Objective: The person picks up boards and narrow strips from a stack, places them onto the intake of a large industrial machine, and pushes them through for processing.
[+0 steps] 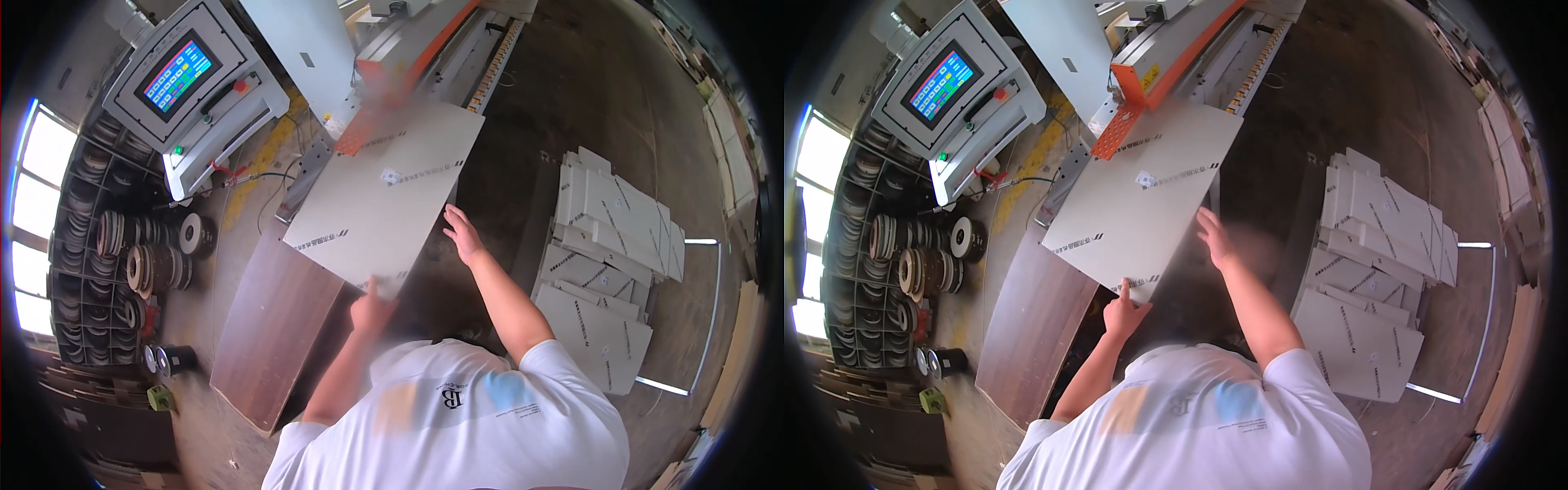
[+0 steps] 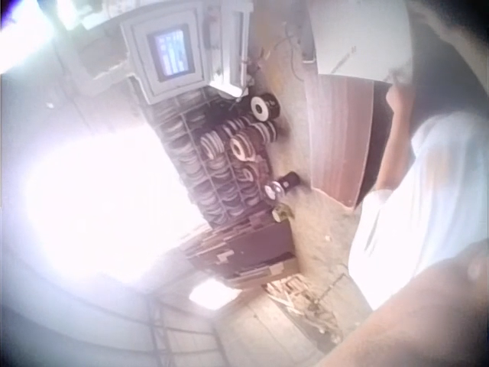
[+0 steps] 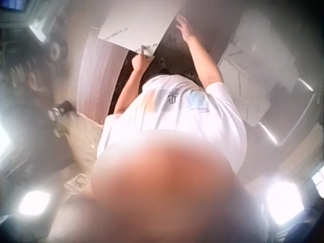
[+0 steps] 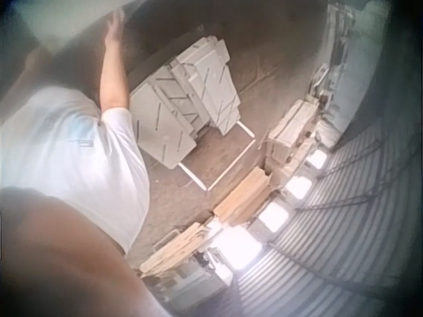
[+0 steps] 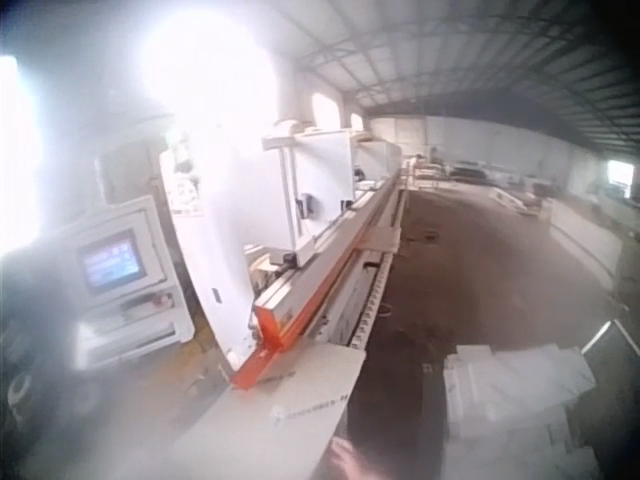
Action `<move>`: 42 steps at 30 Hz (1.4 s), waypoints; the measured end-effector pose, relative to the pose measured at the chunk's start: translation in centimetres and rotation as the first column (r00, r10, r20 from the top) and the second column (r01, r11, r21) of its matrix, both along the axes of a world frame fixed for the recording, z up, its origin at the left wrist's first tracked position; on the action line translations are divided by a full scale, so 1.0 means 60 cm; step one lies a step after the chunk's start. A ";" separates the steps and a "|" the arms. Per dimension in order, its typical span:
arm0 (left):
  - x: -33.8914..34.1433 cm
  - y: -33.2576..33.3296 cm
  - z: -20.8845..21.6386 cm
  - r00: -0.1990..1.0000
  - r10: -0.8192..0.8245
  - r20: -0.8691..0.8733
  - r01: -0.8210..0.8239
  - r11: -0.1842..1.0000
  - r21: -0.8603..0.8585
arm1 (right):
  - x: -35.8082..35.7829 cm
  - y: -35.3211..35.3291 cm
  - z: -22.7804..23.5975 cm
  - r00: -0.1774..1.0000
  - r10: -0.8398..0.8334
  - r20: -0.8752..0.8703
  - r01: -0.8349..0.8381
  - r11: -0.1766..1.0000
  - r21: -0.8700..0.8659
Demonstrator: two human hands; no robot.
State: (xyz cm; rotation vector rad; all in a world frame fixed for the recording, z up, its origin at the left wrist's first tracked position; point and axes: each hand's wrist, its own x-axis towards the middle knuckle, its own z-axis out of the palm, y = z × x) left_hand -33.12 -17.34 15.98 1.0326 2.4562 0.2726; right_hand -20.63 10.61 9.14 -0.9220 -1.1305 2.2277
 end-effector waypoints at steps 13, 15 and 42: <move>-0.014 0.198 -0.040 0.959 -0.205 -0.195 0.182 0.975 -0.130 | 0.677 -0.380 -0.372 0.290 0.218 0.932 -0.081 0.976 -0.203; -0.017 0.217 -0.059 0.922 -0.245 -0.301 0.220 0.969 -0.116 | 0.775 -0.473 -0.406 0.070 -0.330 0.941 -0.704 0.652 0.281; 0.227 0.127 -0.199 0.464 -0.730 0.502 0.860 0.235 -0.453 | 0.705 -0.469 -0.521 0.129 -0.629 0.767 0.909 -0.234 -0.345</move>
